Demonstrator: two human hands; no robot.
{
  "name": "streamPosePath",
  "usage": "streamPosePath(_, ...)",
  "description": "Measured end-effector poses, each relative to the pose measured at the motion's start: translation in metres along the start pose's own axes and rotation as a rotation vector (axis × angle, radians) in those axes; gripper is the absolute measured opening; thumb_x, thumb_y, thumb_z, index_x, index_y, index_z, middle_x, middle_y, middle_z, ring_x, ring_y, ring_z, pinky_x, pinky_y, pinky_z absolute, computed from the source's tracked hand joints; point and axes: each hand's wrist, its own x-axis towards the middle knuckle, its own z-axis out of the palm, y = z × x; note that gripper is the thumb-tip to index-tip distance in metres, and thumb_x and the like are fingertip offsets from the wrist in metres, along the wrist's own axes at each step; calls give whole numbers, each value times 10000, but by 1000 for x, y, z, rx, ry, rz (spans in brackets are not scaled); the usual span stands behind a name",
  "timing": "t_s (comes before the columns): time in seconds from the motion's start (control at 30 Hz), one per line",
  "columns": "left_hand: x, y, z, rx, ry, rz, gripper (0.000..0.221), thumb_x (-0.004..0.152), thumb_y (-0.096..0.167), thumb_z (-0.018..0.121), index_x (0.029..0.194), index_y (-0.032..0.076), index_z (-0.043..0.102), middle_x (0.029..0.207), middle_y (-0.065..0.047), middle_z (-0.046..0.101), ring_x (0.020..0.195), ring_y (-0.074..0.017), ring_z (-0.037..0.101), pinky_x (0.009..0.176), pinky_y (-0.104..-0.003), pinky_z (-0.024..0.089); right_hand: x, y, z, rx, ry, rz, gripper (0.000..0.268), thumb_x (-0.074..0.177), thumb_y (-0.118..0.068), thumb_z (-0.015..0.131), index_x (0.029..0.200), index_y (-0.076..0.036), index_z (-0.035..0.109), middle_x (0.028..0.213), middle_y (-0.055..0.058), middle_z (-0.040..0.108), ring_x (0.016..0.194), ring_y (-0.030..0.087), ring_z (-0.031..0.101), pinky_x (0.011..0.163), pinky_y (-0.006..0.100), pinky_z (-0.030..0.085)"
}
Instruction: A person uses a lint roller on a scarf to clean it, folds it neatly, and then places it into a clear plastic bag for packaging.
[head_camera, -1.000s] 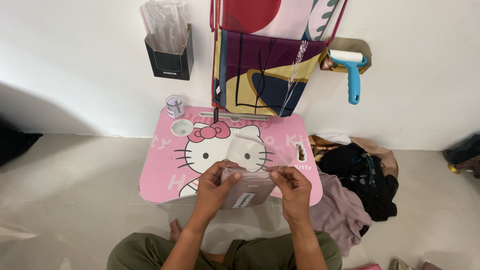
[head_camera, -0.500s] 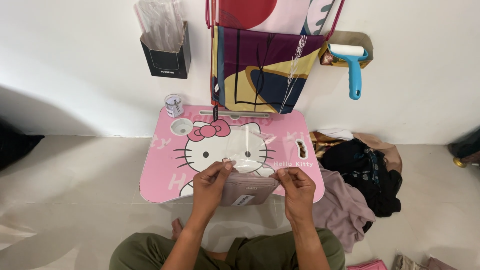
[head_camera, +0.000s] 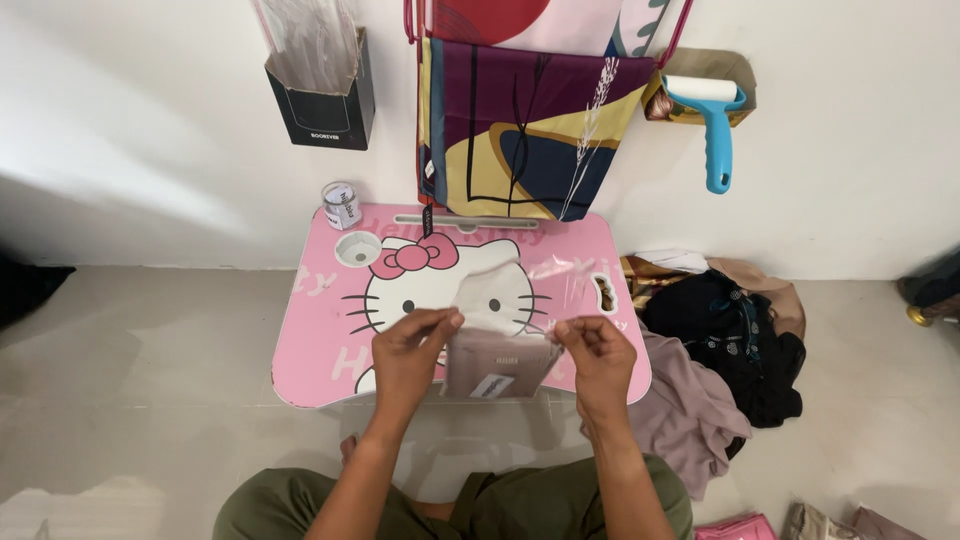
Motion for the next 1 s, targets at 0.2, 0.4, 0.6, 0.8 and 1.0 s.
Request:
streamPosePath(0.2,60,-11,16,-29,-8,-91,94,835,97,884,868,50,809,711,-86,738,726,-82,635,703,-300,579,65,22,17,32,-47,-64,137,901,-3,803,955,-18,678,737,72,681,730,151,717,782,308,583)
streamPosePath(0.4,78,4,17,-176,-76,-75,76,874,74,845,887,30,784,727,-86,733,740,-86,652,728,-252,555,79,-5,23,69,-85,-109,157,885,-8,823,942,-6,677,736,112,694,703,169,730,727,287,586)
streamPosePath(0.6,79,-9,16,-84,-60,-172,66,909,112,804,891,57,773,726,-63,686,739,-93,596,719,-263,518,81,8,24,41,-97,-54,147,885,-21,832,925,-16,691,722,57,672,671,86,668,677,245,560)
streamPosePath(0.8,87,-11,17,-15,-71,-195,105,896,138,805,904,39,775,752,-90,700,748,-131,614,713,-288,496,91,14,29,27,-116,-55,171,878,0,834,976,-10,694,750,71,684,698,100,675,697,248,563)
streamPosePath(1.0,45,-30,5,139,-21,-266,101,894,167,781,903,68,800,751,-70,724,673,-94,538,619,-239,444,53,64,5,-29,-125,-4,267,856,-5,839,1074,-11,685,756,53,695,721,91,677,745,243,566)
